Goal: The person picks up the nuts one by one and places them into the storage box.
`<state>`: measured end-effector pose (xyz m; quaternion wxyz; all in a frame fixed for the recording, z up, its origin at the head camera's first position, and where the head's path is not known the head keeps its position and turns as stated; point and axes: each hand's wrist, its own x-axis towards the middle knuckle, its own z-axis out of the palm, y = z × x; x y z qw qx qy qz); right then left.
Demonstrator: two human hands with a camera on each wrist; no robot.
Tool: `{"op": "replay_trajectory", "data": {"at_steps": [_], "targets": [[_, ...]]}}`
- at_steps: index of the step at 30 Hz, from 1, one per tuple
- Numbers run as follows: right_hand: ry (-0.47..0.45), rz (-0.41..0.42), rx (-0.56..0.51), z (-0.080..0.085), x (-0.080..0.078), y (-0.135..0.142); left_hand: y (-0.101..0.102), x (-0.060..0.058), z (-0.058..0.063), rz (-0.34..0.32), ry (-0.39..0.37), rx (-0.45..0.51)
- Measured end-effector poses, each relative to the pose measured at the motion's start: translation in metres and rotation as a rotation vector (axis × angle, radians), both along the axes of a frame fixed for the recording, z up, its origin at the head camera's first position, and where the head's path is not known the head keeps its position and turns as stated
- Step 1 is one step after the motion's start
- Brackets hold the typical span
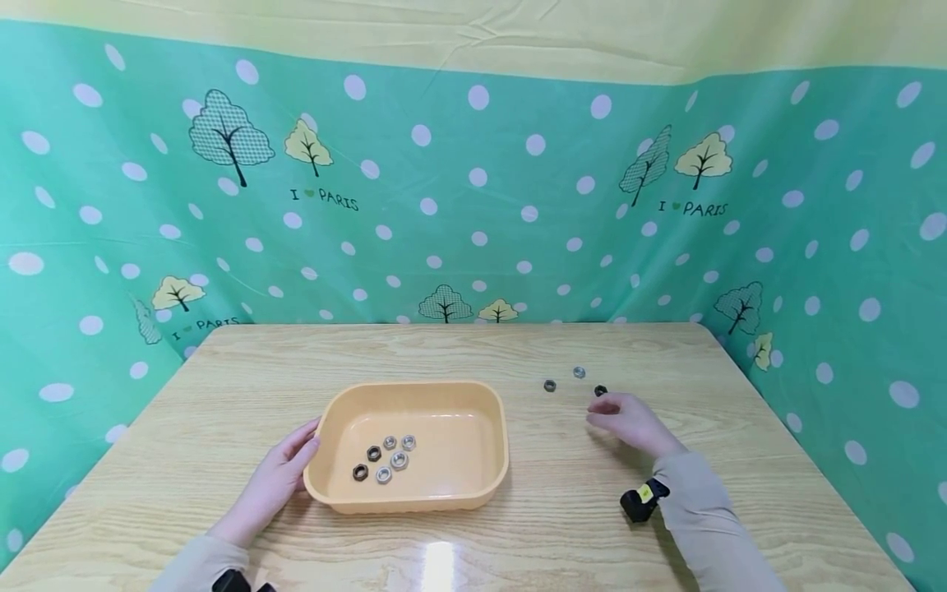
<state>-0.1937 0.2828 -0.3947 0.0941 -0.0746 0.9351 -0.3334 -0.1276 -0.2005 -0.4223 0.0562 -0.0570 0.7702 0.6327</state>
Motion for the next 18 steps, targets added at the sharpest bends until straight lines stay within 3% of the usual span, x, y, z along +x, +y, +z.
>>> {"op": "replay_trajectory", "data": {"at_steps": [18], "targets": [[-0.045, -0.164, 0.073, -0.0007, -0.0067, 0.0099, 0.0, 0.001, 0.001, 0.0, 0.007, 0.001]]}}
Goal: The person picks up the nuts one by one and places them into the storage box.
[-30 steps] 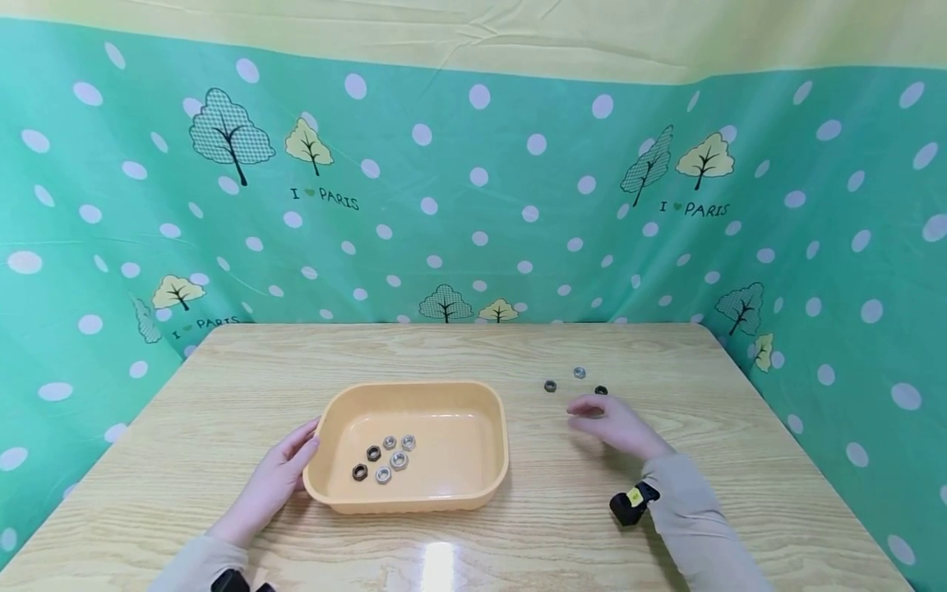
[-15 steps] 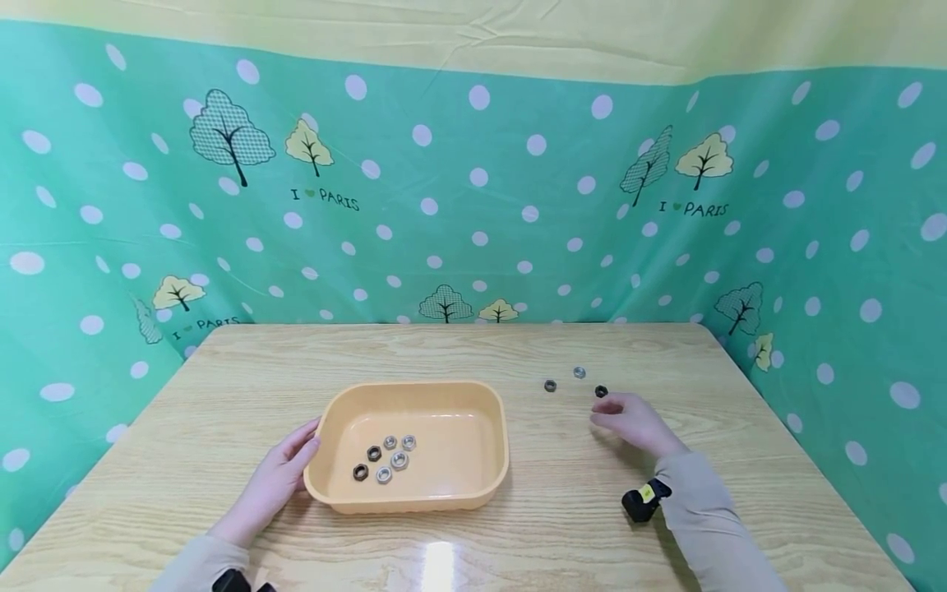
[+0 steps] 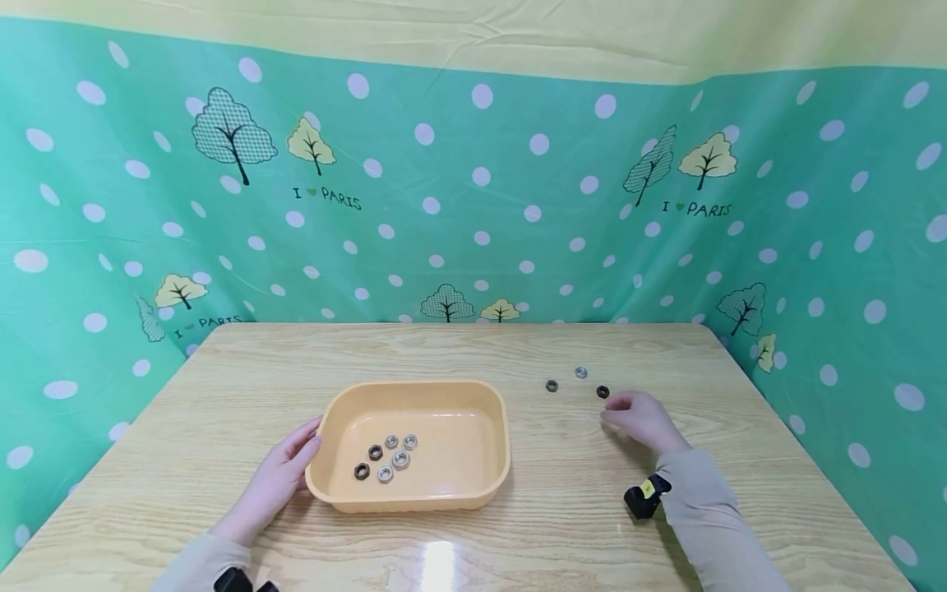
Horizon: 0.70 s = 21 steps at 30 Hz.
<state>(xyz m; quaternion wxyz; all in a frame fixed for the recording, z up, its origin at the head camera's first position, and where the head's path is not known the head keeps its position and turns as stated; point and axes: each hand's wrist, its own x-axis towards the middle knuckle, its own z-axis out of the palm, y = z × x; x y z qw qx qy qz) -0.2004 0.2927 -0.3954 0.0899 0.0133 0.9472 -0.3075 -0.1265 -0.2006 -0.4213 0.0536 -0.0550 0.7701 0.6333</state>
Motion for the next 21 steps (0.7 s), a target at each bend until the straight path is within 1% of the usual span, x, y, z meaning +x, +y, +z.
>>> {"op": "replay_trajectory", "data": {"at_steps": [7, 13, 17, 21], "targets": [[-0.022, -0.033, 0.005, 0.001, -0.002, 0.005, 0.001, -0.002, 0.0, -0.002, -0.002, -0.006], [-0.037, -0.039, 0.016, 0.002, -0.004, 0.006, 0.0, -0.002, -0.001, -0.011, -0.001, -0.007], [-0.025, -0.038, 0.028, -0.001, -0.009, 0.008, -0.001, -0.002, -0.001, -0.012, -0.001, -0.004], [0.001, -0.061, 0.065, -0.006, -0.014, 0.011, 0.0, -0.002, -0.001, -0.002, -0.003, 0.0]]}}
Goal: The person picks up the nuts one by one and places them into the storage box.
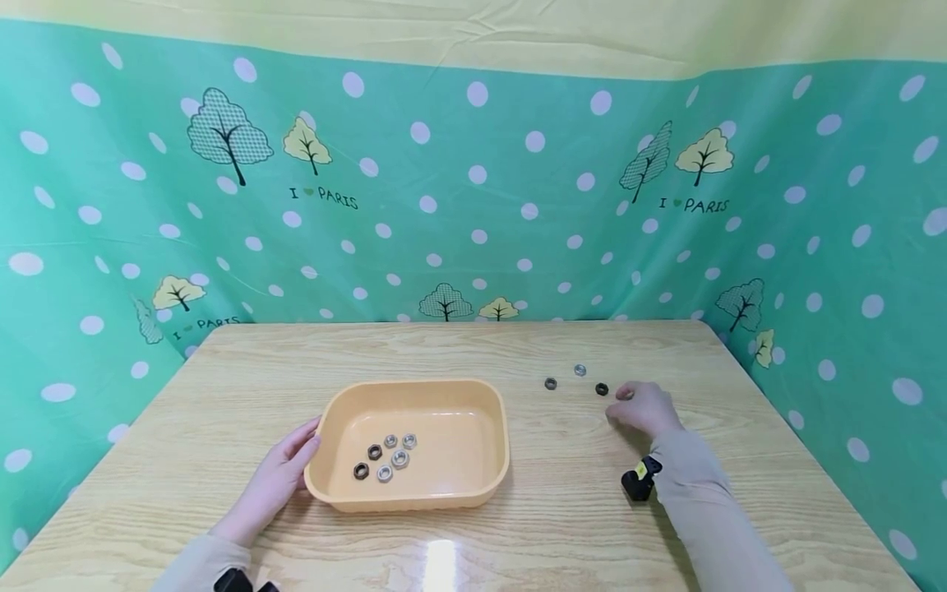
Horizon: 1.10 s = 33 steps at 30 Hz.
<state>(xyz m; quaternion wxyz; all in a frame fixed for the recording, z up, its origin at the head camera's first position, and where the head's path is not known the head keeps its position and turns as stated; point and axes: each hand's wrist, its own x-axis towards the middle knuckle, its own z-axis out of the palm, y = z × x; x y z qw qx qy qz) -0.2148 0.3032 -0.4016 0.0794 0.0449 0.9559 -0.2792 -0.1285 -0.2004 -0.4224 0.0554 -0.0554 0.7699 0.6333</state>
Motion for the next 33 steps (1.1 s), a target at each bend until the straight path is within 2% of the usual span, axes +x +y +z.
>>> {"op": "replay_trajectory", "data": {"at_steps": [6, 14, 20, 33], "targets": [[0.02, -0.027, 0.072, 0.0, -0.005, -0.002, 0.001, 0.0, 0.0, 0.002, 0.002, 0.005], [0.036, -0.054, 0.102, 0.004, -0.008, -0.011, -0.001, 0.0, 0.0, -0.001, 0.009, -0.001], [0.02, -0.078, 0.098, 0.004, -0.012, -0.019, -0.001, 0.0, 0.0, -0.002, 0.007, 0.005], [0.046, -0.101, 0.092, 0.002, -0.015, -0.022, -0.001, 0.0, -0.001, 0.002, 0.0, 0.0]]}}
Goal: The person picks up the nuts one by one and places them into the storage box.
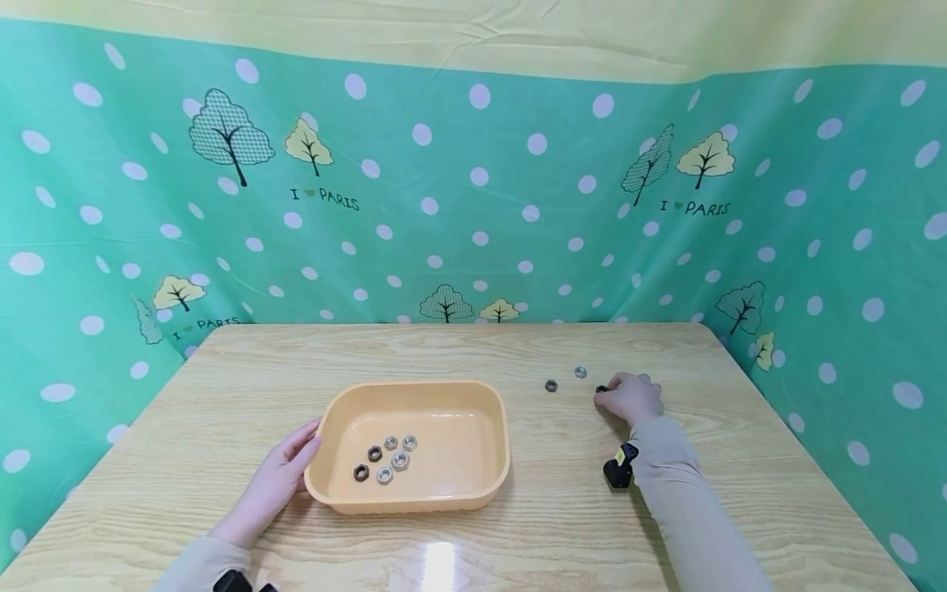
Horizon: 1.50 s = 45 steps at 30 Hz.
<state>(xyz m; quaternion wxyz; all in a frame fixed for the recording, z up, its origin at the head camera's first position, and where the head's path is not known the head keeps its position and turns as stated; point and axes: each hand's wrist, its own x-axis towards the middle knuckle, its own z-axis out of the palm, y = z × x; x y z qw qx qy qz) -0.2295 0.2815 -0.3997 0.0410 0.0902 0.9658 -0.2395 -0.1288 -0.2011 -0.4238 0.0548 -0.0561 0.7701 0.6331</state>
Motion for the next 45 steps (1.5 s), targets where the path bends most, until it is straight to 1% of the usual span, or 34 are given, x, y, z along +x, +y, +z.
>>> {"op": "replay_trajectory", "data": {"at_steps": [5, 10, 19, 26, 30, 34, 41, 45], "targets": [[0.006, 0.007, 0.003, -0.0021, -0.0023, 0.0016, 0.0004, 0.0014, 0.0008, 0.003, 0.004, 0.007], [0.002, -0.008, 0.0, -0.0038, -0.0043, 0.002, 0.001, 0.0027, 0.0016, 0.003, 0.007, 0.011], [-0.011, -0.014, -0.001, -0.0053, -0.0061, 0.0028, 0.0014, 0.0016, 0.0006, 0.003, -0.004, 0.001], [-0.019, -0.025, -0.001, -0.0043, -0.0064, 0.0023, 0.001, 0.0018, 0.0001, -0.005, 0.006, -0.003], [-0.024, -0.031, -0.002, -0.004, -0.0069, 0.0017, 0.0012, 0.0011, 0.0003, 0.004, 0.001, 0.002], [-0.018, -0.033, -0.003, -0.0028, -0.0066, 0.0008, 0.0015, 0.0002, 0.0008, 0.006, -0.001, 0.005], [-0.01, -0.047, -0.017, -0.0047, -0.0036, 0.0024, 0.0022, 0.003, 0.0015, 0.007, 0.002, -0.013], [0.014, -0.043, -0.024, -0.0065, -0.0045, 0.0046, 0.0023, 0.0022, 0.0009, 0.014, 0.002, -0.01]]}}
